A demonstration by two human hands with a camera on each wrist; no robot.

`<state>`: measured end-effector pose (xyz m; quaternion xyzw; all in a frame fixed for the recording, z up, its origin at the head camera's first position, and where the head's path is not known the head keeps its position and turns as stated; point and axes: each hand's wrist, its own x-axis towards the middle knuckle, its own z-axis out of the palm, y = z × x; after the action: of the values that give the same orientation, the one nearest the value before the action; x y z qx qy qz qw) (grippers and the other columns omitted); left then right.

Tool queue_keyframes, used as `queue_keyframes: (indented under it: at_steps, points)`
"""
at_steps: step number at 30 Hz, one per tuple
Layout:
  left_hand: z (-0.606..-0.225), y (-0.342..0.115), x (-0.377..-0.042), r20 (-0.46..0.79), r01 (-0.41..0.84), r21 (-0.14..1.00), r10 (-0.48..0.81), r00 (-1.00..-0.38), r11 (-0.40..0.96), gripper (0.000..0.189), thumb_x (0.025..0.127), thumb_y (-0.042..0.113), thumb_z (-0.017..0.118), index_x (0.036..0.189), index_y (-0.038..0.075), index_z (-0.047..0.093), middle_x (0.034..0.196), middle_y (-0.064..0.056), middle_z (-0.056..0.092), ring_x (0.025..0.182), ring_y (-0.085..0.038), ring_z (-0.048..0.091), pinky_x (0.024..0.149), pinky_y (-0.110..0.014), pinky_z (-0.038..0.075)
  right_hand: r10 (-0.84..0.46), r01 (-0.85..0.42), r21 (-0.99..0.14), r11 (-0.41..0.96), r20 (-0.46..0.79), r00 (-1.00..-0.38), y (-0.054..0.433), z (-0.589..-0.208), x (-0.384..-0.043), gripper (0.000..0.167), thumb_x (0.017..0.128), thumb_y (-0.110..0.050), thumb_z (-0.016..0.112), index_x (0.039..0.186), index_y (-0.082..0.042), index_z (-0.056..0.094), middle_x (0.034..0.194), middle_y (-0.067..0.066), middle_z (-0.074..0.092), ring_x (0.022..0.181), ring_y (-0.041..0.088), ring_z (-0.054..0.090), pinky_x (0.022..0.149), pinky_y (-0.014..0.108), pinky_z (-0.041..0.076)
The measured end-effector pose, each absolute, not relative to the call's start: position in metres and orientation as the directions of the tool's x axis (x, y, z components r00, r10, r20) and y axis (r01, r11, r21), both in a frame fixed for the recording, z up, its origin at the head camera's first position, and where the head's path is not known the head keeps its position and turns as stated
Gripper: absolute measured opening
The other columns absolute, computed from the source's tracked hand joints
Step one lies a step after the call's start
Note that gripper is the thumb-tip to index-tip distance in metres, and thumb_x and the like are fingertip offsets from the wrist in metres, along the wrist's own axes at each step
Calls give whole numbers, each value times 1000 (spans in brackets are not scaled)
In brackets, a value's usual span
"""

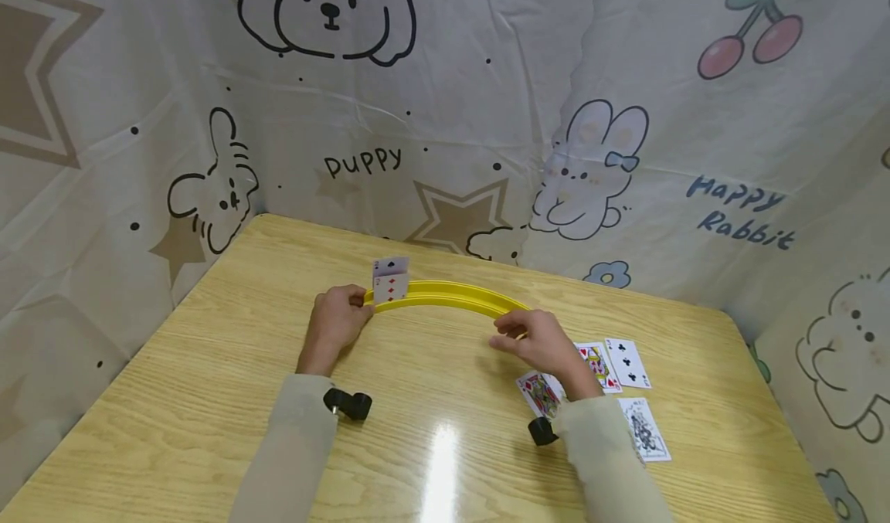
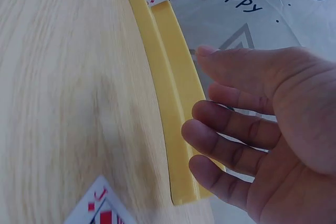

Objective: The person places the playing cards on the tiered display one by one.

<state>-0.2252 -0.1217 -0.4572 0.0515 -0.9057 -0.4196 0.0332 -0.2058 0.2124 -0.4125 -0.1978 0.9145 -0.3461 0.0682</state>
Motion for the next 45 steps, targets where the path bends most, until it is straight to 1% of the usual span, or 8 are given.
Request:
queue_keyframes:
  at_steps: [6,9,14,25,32,36,42,45]
  points:
    - [-457,-122,-226,11,-71,767,-124,-992,638,33,92,15,73,121,-1,69,108,-15,72,100,-28,66,87,-45,51,-393,-283,-654,701,-23,-919,223,-415,-202,35,90,-20,76,116,4,70,105,12,70,91,21,64,81,39,53]
    - [-457,-122,-226,2,-81,770,-129,-992,633,33,92,15,73,121,0,70,108,-14,71,100,-28,66,87,-44,52,-394,-287,-639,713,-26,-919,228,-416,-199,35,89,-18,77,115,4,70,103,12,70,90,21,64,80,39,53]
    - [-458,-122,-225,-4,-87,774,-133,-991,628,33,92,15,73,121,0,70,108,-14,71,99,-28,66,86,-44,52,-400,-310,-614,726,-11,-916,237,-416,-197,35,87,-15,79,113,6,70,98,10,70,85,19,64,78,39,53]
    - [-456,-121,-225,15,-71,770,-130,-991,634,34,91,13,73,122,-1,69,105,-15,72,97,-27,67,85,-43,52,-354,-257,-584,770,-56,-934,257,-416,-191,35,85,-13,80,114,5,70,95,6,69,83,16,61,74,36,51]
    - [-458,-122,-226,17,-71,767,-131,-991,637,34,91,13,74,121,-1,69,105,-14,72,96,-27,67,85,-43,52,-321,-217,-590,778,-77,-944,267,-422,-189,35,83,-11,82,113,4,70,92,3,68,80,15,59,71,33,50]
    - [-459,-123,-226,21,-69,766,-132,-991,639,33,91,14,74,121,-1,70,105,-14,72,97,-27,66,85,-44,52,-331,-229,-589,775,-70,-941,272,-423,-188,36,82,-10,83,112,5,70,89,1,68,78,14,60,69,32,51]
    - [-458,-122,-225,23,-64,768,-127,-992,637,34,91,14,74,121,-1,70,104,-14,72,95,-26,67,84,-43,53,-317,-211,-573,792,-91,-944,275,-425,-187,37,79,-9,84,112,3,71,91,2,68,80,14,60,73,34,51]
    - [-458,-122,-225,11,-75,772,-132,-991,631,34,91,14,74,121,-1,69,104,-14,72,95,-26,67,83,-42,53,-311,-198,-559,805,-114,-943,276,-426,-187,38,78,-11,85,111,1,71,89,0,66,79,14,58,73,34,51]
